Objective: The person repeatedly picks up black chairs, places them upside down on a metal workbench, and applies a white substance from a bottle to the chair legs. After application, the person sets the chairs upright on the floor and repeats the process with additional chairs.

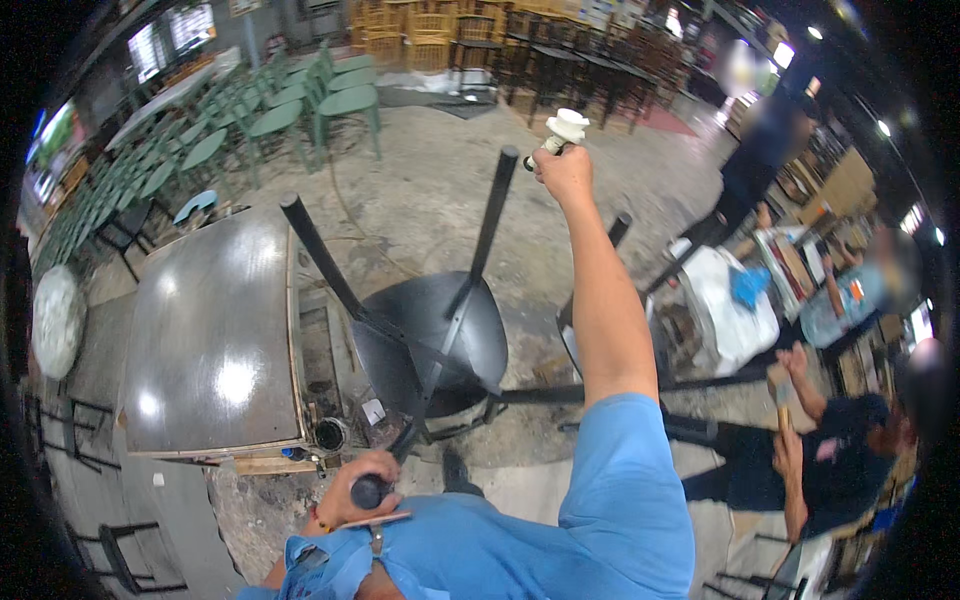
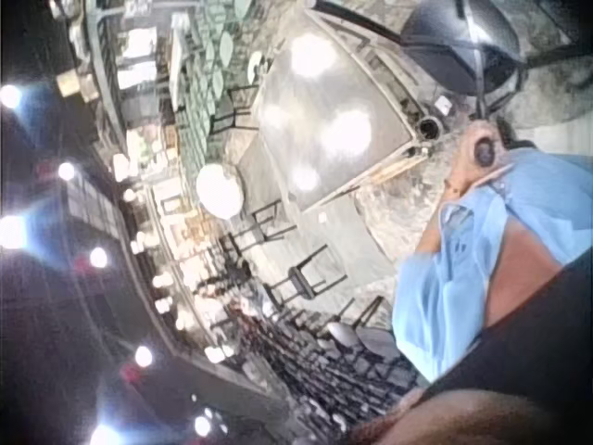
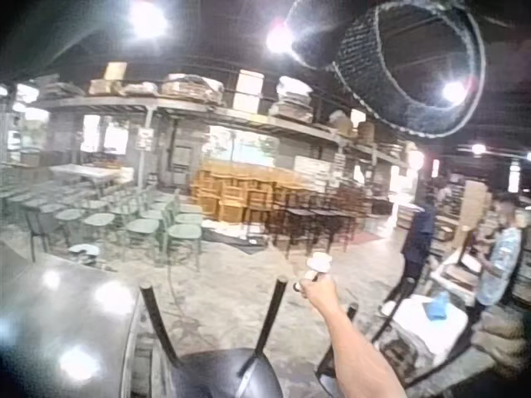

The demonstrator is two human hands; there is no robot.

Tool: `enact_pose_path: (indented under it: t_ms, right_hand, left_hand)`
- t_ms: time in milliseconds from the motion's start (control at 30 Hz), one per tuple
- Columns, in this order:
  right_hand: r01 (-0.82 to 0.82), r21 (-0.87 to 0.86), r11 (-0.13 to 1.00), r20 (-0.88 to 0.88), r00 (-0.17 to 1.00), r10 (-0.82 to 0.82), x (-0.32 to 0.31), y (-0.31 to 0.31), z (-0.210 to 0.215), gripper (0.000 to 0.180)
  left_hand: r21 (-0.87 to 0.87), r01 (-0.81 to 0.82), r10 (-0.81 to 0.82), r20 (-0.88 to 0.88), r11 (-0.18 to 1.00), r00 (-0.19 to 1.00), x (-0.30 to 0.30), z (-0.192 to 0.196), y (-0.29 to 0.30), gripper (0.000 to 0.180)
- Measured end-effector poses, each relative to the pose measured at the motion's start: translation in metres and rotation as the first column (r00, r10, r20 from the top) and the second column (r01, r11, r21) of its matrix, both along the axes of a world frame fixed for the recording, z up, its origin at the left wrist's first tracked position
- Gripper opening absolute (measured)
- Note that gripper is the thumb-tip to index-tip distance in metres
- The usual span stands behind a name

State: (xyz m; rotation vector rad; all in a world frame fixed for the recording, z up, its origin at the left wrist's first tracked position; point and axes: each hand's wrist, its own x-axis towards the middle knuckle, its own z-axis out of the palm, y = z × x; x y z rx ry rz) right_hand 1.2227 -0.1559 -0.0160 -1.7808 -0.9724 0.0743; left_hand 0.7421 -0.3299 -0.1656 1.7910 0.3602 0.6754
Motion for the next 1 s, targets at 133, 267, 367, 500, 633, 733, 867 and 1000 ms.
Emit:
enact_pose_path:
  t_ms: [133, 267, 367, 500, 633, 733, 867, 1000]
  right_hand:
    - [0.064, -0.119, 0.991, 0.178, 0.983, -0.042, 0.032, 0.085, -0.012, 0.033]
    - [0.084, -0.205, 0.975, 0.242, 0.97, -0.033, 0.061, 0.127, -0.033, 0.036]
    - [0.159, -0.148, 0.976, 0.379, 0.921, -0.092, 0.07, 0.14, -0.04, 0.03]
    - [0.023, -0.22, 0.975, 0.309, 0.95, 0.048, 0.068, 0.142, -0.042, 0.031]
    - [-0.096, -0.242, 0.966, 0.175, 0.975, 0.14, 0.065, 0.131, -0.049, 0.035]
    - [0.037, -0.194, 0.98, 0.33, 0.943, 0.03, 0.083, 0.123, -0.048, 0.027]
    - [-0.017, -0.174, 0.985, 0.232, 0.971, 0.058, 0.078, 0.129, -0.041, 0.024]
    - [-0.211, -0.198, 0.957, 0.111, 0.966, 0.235, 0.069, 0.123, -0.046, 0.024]
  left_hand:
    - [-0.262, -0.239, 0.247, -0.004, 0.935, 0.969, 0.006, 0.002, -0.026, 0.033]
    - [-0.35, -0.346, 0.38, 0.03, 0.87, 0.925, 0.01, -0.007, -0.043, 0.036]
    - [-0.373, -0.374, 0.419, 0.043, 0.849, 0.907, 0.018, -0.003, -0.047, 0.035]
    - [-0.35, -0.399, 0.435, 0.028, 0.847, 0.9, 0.017, -0.011, -0.046, 0.034]
    - [-0.334, -0.421, 0.447, 0.001, 0.843, 0.894, 0.019, -0.003, -0.046, 0.033]
    - [-0.381, -0.396, 0.443, 0.04, 0.835, 0.896, 0.019, -0.005, -0.045, 0.033]
    - [-0.395, -0.4, 0.446, 0.026, 0.827, 0.895, 0.02, 0.001, -0.043, 0.032]
    - [-0.368, -0.413, 0.45, 0.016, 0.833, 0.893, 0.023, 0.007, -0.042, 0.031]
